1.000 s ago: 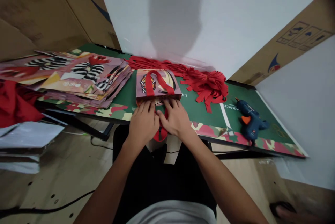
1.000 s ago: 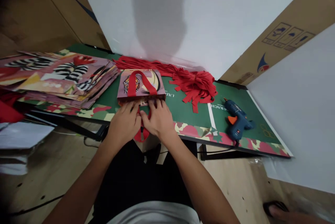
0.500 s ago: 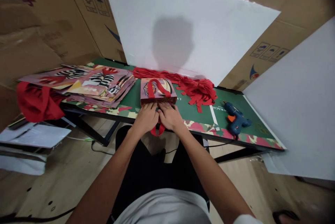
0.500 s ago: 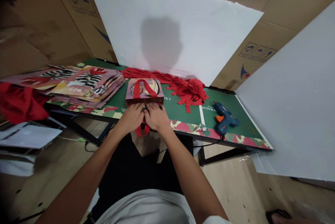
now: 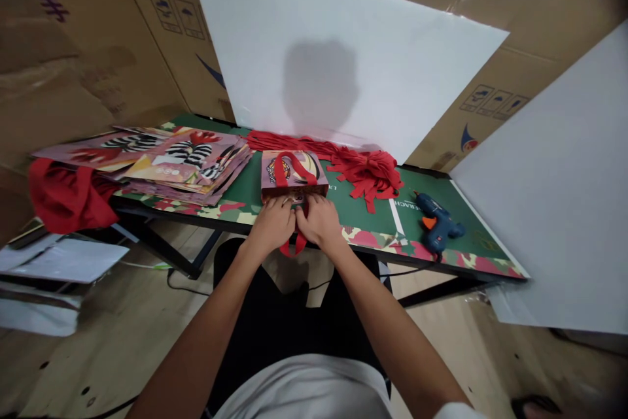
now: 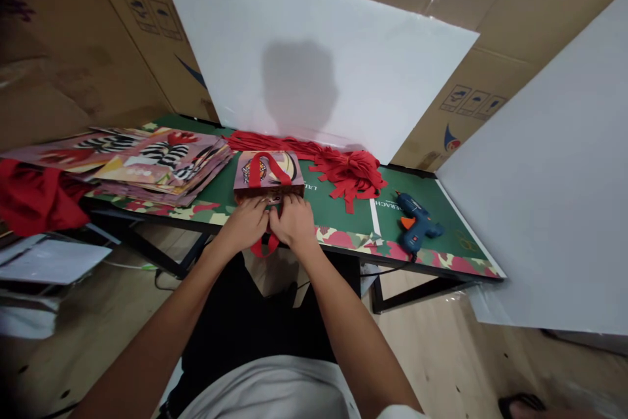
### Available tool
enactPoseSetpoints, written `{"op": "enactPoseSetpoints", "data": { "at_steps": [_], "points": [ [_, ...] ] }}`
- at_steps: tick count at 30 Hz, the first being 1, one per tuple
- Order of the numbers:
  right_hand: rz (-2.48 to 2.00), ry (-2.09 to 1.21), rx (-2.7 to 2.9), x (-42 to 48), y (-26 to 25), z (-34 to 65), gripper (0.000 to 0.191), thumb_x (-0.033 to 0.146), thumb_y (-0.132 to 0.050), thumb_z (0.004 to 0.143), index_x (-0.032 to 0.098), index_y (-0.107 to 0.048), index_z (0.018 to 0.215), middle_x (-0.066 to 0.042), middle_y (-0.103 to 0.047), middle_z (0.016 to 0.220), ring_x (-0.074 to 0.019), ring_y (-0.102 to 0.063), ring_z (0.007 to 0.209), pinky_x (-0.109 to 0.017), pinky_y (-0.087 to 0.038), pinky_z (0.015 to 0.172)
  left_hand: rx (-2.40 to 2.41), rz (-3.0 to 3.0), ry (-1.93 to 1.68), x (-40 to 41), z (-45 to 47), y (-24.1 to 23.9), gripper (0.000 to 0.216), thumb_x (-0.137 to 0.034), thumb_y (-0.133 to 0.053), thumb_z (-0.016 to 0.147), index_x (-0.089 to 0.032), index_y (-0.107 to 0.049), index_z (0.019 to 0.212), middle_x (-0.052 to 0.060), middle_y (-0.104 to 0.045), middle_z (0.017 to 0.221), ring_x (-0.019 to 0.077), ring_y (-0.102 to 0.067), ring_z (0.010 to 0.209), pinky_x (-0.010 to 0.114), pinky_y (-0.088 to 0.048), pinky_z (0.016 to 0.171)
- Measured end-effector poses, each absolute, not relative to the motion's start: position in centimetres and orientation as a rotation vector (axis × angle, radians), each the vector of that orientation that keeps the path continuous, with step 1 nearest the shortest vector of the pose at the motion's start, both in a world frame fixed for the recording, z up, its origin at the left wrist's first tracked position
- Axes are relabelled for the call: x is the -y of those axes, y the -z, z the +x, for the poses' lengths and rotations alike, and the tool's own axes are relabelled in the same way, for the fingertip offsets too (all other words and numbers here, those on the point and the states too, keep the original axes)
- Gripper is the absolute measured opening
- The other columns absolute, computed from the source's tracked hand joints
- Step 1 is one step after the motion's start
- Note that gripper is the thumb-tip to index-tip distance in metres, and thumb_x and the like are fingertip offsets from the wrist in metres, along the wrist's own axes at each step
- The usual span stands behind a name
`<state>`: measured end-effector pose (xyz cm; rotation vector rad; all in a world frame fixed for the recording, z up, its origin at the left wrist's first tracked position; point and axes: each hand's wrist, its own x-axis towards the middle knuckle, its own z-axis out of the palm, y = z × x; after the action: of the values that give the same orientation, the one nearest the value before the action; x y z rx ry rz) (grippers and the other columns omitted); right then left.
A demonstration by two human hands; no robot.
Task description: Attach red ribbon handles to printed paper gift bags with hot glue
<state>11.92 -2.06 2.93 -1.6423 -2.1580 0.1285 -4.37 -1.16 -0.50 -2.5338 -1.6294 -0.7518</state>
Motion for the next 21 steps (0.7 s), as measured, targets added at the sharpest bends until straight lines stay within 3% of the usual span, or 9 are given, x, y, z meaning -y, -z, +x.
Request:
{"op": "enactPoseSetpoints", "data": {
  "at_steps": [9, 12, 17, 21],
  "points": [
    [-1.657, -0.079, 2.182, 2.4, -2.9, 12.0, 0.043, 0.041, -0.052, 0.111, 0.011, -0.063, 0.139, -0.023, -0.064, 0.15, -0.0341, -0.056, 0.142, -0.049, -0.039, 0.118, 1.716, -2.45, 0.793, 2.7, -4.6, -0.3, 0.049, -0.026, -0.046, 0.103, -0.012, -0.069, 0.143, 0.022, -0.059, 0.139, 0.0354, -0.062, 0.13, 0.051, -0.054, 0.117],
    [-1.669, -0.092, 2.198, 2.4, -2.9, 12.0, 0.041, 0.043, -0.054, 0.109, 0.011, -0.065, 0.132, -0.023, -0.068, 0.141, -0.036, -0.061, 0.133, -0.049, -0.042, 0.113, 1.751, -2.44, 0.714, 3.1, -4.3, -1.0, 0.05, -0.026, -0.047, 0.101, -0.01, -0.069, 0.144, 0.022, -0.061, 0.133, 0.0367, -0.065, 0.125, 0.051, -0.058, 0.11],
    [-1.646, -0.111, 2.208, 2.4, -3.0, 12.1, 0.039, 0.038, -0.051, 0.112, 0.012, -0.061, 0.138, -0.022, -0.06, 0.157, -0.0333, -0.052, 0.147, -0.051, -0.035, 0.121, 1.784, -2.407, 0.584, 3.8, -3.6, -2.2, 0.048, -0.026, -0.047, 0.101, -0.008, -0.071, 0.138, 0.023, -0.066, 0.128, 0.0388, -0.069, 0.119, 0.053, -0.056, 0.108],
    [-1.646, -0.143, 2.212, 2.3, -3.1, 12.1, 0.04, 0.04, -0.052, 0.111, 0.01, -0.063, 0.136, -0.023, -0.067, 0.147, -0.034, -0.06, 0.138, -0.05, -0.038, 0.118, 1.803, -2.385, 0.536, 4.2, -3.1, -2.8, 0.049, -0.024, -0.044, 0.101, -0.005, -0.069, 0.139, 0.025, -0.067, 0.129, 0.0393, -0.07, 0.116, 0.053, -0.057, 0.104]
  ]
}}
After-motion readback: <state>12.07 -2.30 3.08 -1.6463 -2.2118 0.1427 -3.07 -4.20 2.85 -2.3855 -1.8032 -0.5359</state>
